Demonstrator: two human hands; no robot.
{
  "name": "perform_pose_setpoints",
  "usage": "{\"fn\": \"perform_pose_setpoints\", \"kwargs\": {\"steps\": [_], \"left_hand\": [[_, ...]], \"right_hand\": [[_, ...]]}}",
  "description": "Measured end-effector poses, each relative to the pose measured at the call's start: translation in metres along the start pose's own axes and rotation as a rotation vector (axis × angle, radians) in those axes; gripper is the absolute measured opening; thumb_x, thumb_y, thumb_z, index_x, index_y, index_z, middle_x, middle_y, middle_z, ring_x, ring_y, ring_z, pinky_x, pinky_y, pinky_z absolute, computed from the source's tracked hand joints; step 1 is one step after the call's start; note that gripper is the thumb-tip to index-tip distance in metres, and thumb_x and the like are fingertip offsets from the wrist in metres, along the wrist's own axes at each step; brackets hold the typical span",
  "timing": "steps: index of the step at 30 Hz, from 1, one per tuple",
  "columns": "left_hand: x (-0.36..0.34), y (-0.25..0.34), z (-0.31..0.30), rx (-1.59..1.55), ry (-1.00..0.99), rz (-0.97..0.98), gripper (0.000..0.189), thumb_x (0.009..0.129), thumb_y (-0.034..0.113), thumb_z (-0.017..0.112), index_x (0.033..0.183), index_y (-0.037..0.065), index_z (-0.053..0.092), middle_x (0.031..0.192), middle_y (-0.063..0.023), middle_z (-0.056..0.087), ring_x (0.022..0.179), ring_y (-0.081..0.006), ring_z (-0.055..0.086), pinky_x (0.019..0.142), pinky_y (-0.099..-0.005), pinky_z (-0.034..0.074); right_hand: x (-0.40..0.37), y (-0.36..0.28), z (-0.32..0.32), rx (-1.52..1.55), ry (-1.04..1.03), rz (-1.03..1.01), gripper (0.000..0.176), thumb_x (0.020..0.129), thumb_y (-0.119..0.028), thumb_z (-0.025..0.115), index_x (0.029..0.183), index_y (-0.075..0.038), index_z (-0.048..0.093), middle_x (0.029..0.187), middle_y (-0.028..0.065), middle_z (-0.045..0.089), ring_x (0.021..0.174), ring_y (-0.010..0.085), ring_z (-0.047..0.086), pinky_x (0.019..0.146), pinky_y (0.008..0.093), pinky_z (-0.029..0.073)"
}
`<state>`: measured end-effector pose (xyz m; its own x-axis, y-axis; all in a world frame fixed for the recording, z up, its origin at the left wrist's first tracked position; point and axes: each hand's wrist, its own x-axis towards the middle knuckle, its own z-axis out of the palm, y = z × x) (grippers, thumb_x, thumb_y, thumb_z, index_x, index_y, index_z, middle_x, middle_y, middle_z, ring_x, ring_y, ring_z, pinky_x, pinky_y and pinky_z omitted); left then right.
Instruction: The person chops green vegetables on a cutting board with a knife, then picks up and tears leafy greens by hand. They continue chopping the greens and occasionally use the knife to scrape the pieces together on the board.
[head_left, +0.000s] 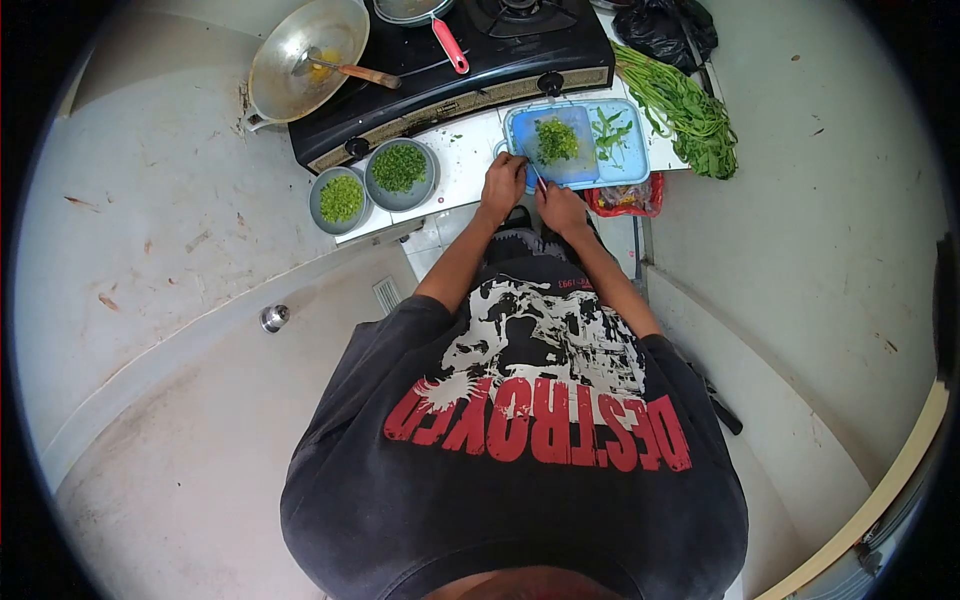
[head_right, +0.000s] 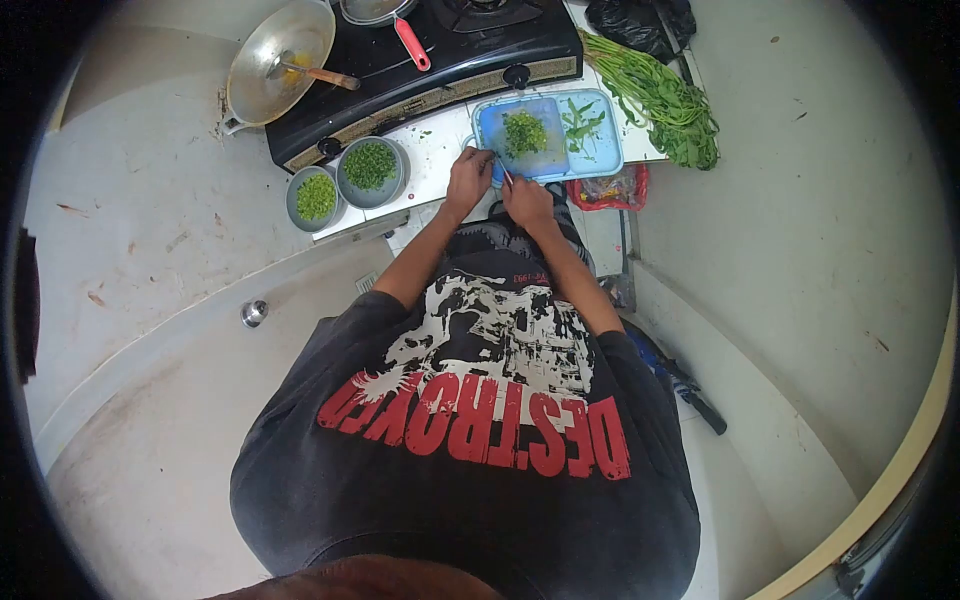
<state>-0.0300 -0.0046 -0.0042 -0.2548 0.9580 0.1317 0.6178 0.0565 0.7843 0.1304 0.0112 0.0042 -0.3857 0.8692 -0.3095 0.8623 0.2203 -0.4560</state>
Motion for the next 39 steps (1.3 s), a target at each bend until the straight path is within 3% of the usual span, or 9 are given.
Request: {"fn": "perform_pose_setpoints", "kwargs": {"steps": [5,15,24,26,30,32,39], "left_hand": [[0.0,0.0,-0.001,0.029,-0.043,-0.029,0.021,0.086,0.0,0.064,0.103,0.0,0.075,0.093,-0.022,0.064,0.083,-0.0395,0.066,0.078,-0.0457,0.055],[0.001,-0.001,0.0,0.029,-0.027,0.012,0.02,0.085,-0.002,0.063,0.101,-0.001,0.074,0.091,-0.0221,0.064,0.082,-0.0398,0.066,0.075,-0.0456,0.055],[0.001,-0.002,0.002,0.024,0.004,0.033,0.018,0.084,-0.003,0.063,0.098,-0.003,0.073,0.089,-0.0221,0.063,0.08,-0.0396,0.066,0.073,-0.0455,0.054],[0.002,-0.001,0.004,0.024,0.022,0.004,0.016,0.084,-0.003,0.063,0.097,-0.003,0.073,0.087,-0.0216,0.063,0.078,-0.0391,0.066,0.072,-0.0448,0.054],[0.003,-0.004,0.008,-0.046,0.031,-0.114,0.014,0.085,-0.002,0.064,0.094,-0.002,0.074,0.085,-0.0193,0.065,0.074,-0.033,0.068,0.07,-0.0407,0.055],[0.003,-0.006,0.01,-0.054,0.032,-0.159,0.013,0.086,0.0,0.065,0.096,-0.002,0.074,0.086,-0.0174,0.068,0.074,-0.0276,0.071,0.069,-0.0371,0.057],[0.004,-0.004,0.007,-0.058,0.026,-0.117,0.012,0.086,0.0,0.066,0.094,-0.002,0.073,0.085,-0.0166,0.068,0.074,-0.0273,0.071,0.07,-0.0368,0.056]], "right_hand": [[-0.011,0.008,-0.004,-0.018,-0.051,0.013,0.041,0.098,-0.039,0.054,0.1,-0.001,0.067,0.084,0.0265,0.071,0.082,0.0455,0.07,0.077,0.0558,0.056],[-0.013,0.01,-0.002,0.001,0.026,-0.035,0.042,0.098,-0.041,0.053,0.1,-0.001,0.067,0.077,0.0276,0.069,0.074,0.0472,0.069,0.071,0.0582,0.056],[-0.005,0.004,-0.005,-0.024,-0.066,0.005,0.043,0.099,-0.041,0.052,0.098,-0.002,0.068,0.086,0.0263,0.071,0.084,0.0448,0.071,0.08,0.0552,0.056],[-0.001,0.005,-0.001,0.001,-0.017,-0.024,0.044,0.099,-0.042,0.052,0.099,-0.001,0.068,0.081,0.027,0.07,0.079,0.0461,0.07,0.075,0.0574,0.056],[-0.006,0.013,0.004,0.005,0.022,-0.057,0.044,0.098,-0.042,0.053,0.099,0.0,0.067,0.08,0.0283,0.069,0.077,0.047,0.069,0.072,0.0585,0.056],[-0.01,0.015,-0.001,0.004,-0.041,0.001,0.042,0.098,-0.042,0.053,0.102,-0.002,0.067,0.085,0.027,0.07,0.083,0.0459,0.07,0.078,0.0564,0.056],[-0.01,0.017,-0.001,0.011,-0.047,0.008,0.041,0.098,-0.042,0.053,0.103,-0.004,0.067,0.084,0.0268,0.07,0.082,0.0465,0.07,0.078,0.0563,0.056]]}}
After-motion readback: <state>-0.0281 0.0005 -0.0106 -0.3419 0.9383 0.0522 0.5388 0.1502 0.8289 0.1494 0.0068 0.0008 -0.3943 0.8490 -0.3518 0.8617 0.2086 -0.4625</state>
